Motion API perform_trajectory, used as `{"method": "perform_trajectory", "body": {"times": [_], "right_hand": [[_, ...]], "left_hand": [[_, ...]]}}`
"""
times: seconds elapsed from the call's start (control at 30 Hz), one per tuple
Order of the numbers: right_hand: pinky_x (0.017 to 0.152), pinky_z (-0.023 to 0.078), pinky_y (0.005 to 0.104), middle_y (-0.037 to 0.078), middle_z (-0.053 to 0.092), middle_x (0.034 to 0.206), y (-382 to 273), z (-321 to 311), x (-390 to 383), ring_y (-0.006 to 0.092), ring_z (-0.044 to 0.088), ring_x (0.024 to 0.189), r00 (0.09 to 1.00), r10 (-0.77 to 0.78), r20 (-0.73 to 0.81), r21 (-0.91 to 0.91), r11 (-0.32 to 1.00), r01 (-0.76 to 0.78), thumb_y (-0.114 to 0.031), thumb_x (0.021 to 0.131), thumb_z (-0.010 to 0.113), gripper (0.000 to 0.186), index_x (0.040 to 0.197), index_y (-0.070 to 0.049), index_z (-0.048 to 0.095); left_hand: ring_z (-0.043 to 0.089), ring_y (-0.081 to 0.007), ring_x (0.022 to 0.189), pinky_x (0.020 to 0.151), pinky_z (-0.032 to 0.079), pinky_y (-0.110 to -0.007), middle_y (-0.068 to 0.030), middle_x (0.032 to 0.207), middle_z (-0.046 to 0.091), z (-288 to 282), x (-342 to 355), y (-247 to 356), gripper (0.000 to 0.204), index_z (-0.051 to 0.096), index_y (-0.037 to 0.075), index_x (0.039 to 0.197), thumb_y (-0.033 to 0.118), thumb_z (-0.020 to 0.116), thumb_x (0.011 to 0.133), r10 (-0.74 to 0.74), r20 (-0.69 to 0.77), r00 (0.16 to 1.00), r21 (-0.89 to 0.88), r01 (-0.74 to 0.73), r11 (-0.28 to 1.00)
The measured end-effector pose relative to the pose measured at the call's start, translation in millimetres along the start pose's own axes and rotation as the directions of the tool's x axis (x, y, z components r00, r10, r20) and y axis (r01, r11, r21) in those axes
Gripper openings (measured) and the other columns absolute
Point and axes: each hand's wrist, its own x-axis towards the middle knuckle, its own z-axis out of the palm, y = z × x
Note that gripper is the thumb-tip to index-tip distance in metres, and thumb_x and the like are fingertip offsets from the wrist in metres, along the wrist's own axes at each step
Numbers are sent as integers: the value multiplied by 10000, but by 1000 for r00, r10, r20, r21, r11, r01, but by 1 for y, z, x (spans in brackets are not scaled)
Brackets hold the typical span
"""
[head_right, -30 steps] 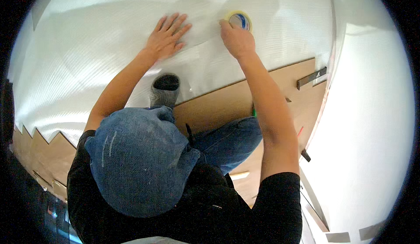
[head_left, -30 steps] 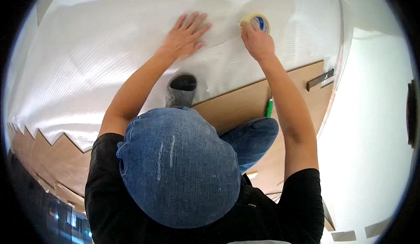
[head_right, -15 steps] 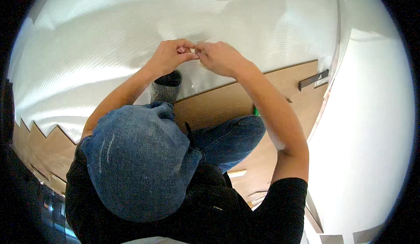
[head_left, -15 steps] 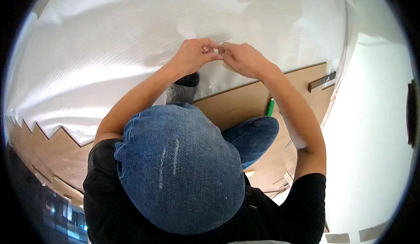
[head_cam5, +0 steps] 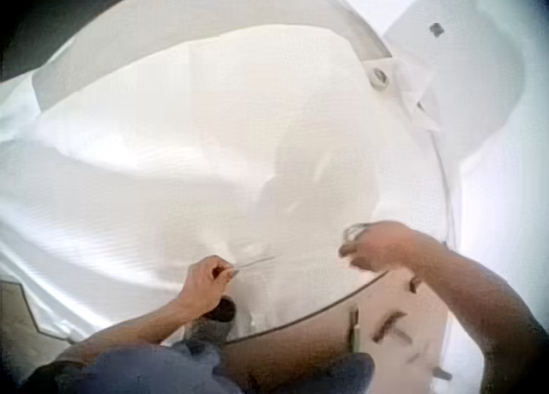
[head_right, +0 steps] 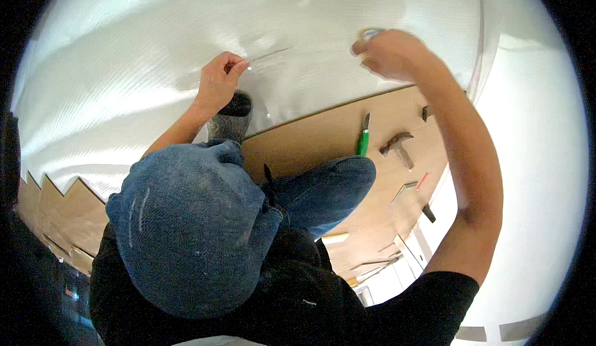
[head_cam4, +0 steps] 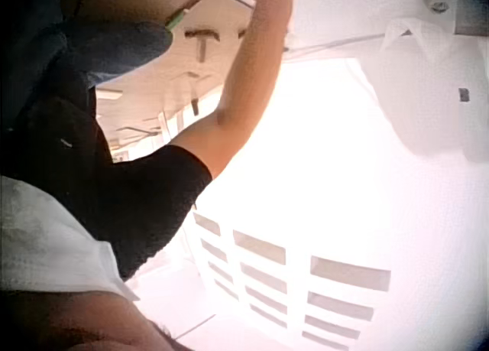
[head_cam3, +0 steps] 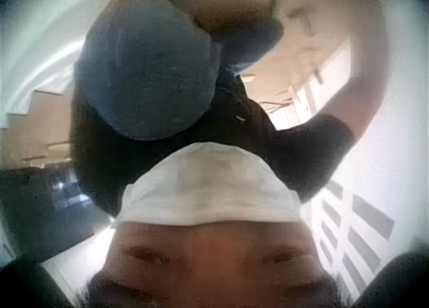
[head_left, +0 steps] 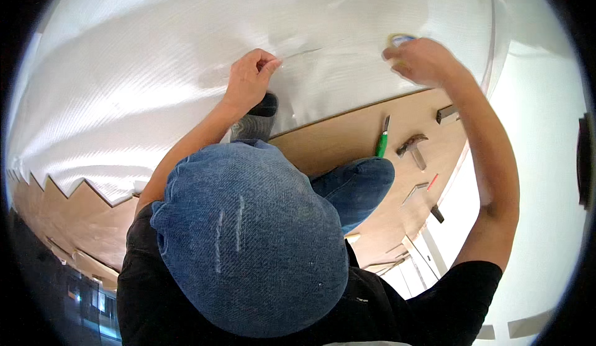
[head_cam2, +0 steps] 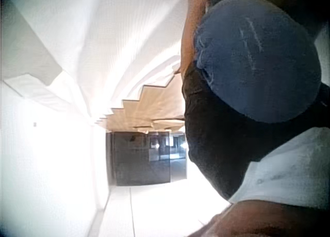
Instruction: The person installs laminate flooring by placing planks on underlayment foam and securing them using a hammer and a tapping block. They use a utility knife and tape to cut and join sections of the underlayment foam.
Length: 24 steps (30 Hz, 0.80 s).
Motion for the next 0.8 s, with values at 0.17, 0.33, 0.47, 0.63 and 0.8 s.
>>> {"method": "perform_trajectory", "body": {"times": [0.17, 0.33, 0.47, 0.63, 0.8], "right_hand": [[826, 563, 479, 149, 739, 1005, 6, 8, 23, 362, 704, 937, 999, 32, -44, -60, 998, -35, -227, 990, 602, 264, 1229, -136, 667], [812, 598, 505, 148, 740, 965, 0, 10, 64, 347, 722, 956, 992, 125, 10, -115, 986, -123, -177, 997, 515, 250, 1162, -123, 696], [846, 608, 493, 122, 753, 1051, -7, 18, 82, 333, 728, 1011, 974, 209, 85, -134, 971, -197, -136, 979, 514, 298, 1212, -147, 699], [893, 605, 488, 110, 742, 1160, -15, 18, 92, 324, 711, 1094, 971, 223, 88, -134, 968, -210, -114, 973, 520, 356, 1277, -182, 692], [915, 602, 460, 99, 731, 1207, -22, 15, 99, 316, 699, 1132, 963, 251, 102, -139, 962, -236, -89, 986, 493, 374, 1290, -179, 692]], "left_hand": [[678, -314, 800, 734, 540, -409, -156, 876, 702, 11, 3, -6, 181, 668, 21, 970, 202, 675, 978, 42, 4, 999, 150, -42, 988], [683, -349, 838, 763, 539, -432, -177, 910, 708, 7, 7, -14, 231, 663, 13, 1008, 244, 646, 998, 1, 52, 999, 278, -16, 961], [693, -368, 876, 780, 543, -454, -173, 932, 719, 10, 12, -15, 240, 672, 28, 1012, 266, 645, 991, 7, 56, 998, 346, -26, 938], [690, -398, 948, 823, 543, -500, -166, 1027, 725, 9, 18, -20, 258, 680, 59, 1011, 311, 630, 989, -54, 90, 994, 403, 14, 915], [698, -397, 912, 785, 554, -503, -161, 1010, 724, 8, 20, -24, 220, 672, 71, 1008, 287, 635, 981, 23, 101, 995, 450, -66, 891]]}}
